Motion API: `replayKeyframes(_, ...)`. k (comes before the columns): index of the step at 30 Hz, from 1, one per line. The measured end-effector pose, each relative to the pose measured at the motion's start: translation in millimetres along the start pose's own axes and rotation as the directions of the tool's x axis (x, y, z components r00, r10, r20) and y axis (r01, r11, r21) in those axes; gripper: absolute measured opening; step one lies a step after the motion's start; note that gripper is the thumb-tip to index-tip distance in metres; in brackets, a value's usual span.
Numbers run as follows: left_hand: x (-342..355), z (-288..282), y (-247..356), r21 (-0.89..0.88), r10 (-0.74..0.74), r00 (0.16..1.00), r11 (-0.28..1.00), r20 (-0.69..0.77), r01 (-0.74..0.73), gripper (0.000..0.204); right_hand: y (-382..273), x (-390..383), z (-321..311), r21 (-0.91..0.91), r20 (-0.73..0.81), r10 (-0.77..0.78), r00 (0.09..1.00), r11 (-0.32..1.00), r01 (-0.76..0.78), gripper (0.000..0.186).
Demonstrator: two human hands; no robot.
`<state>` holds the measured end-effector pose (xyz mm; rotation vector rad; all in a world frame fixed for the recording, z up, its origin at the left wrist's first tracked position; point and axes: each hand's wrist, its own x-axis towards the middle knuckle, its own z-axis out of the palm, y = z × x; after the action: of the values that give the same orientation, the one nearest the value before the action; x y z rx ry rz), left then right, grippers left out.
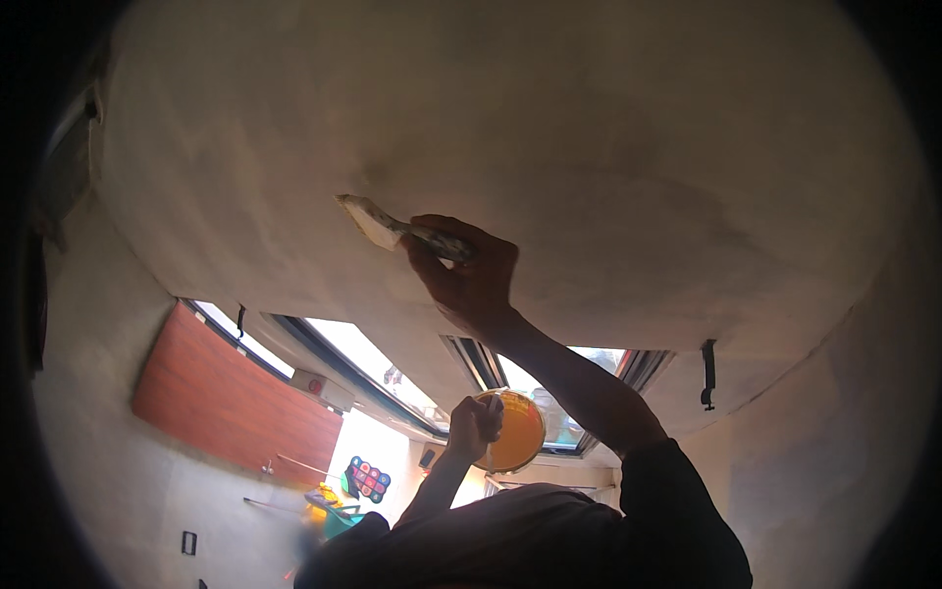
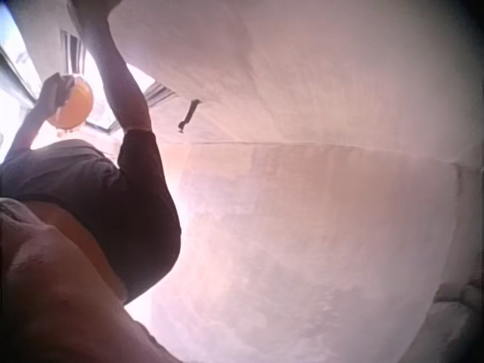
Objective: The person paints a white ceiling using a paintbrush and a small yellow bucket. They repeatedly dip the brush into the bucket and apply paint to the ceiling surface in long strokes, working near a window and a door frame.
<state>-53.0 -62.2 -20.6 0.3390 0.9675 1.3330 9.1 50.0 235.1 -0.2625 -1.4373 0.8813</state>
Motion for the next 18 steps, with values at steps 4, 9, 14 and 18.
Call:
replayKeyframes(4, 3, -4, -3, -0.028, 0.008, 0.998, 1.0, 0.058, -0.006, 0.023, 14, 4, -10, -0.088, -0.044, -0.075, 0.996, 0.994, 0.071, 0.02)
replayKeyframes(9, -1, 17, 4, -0.039, -0.067, 0.998, 0.997, 0.01, 0.068, 0.017, -1, -9, -112, -0.219, -0.313, -0.1, 0.944, 0.975, 0.031, 0.019)
replayKeyframes(14, 4, 27, 6, -0.042, -0.103, 0.995, 0.994, 0.017, 0.104, 0.016, -42, -40, -274, -0.58, -0.398, -0.465, 0.79, 0.796, 0.176, 0.01)
replayKeyframes(18, 14, 22, 1, -0.035, -0.153, 0.977, 0.986, 0.148, 0.16, 0.022, -98, -66, -323, -0.809, -0.496, -0.557, 0.666, 0.575, -0.122, 0.016)
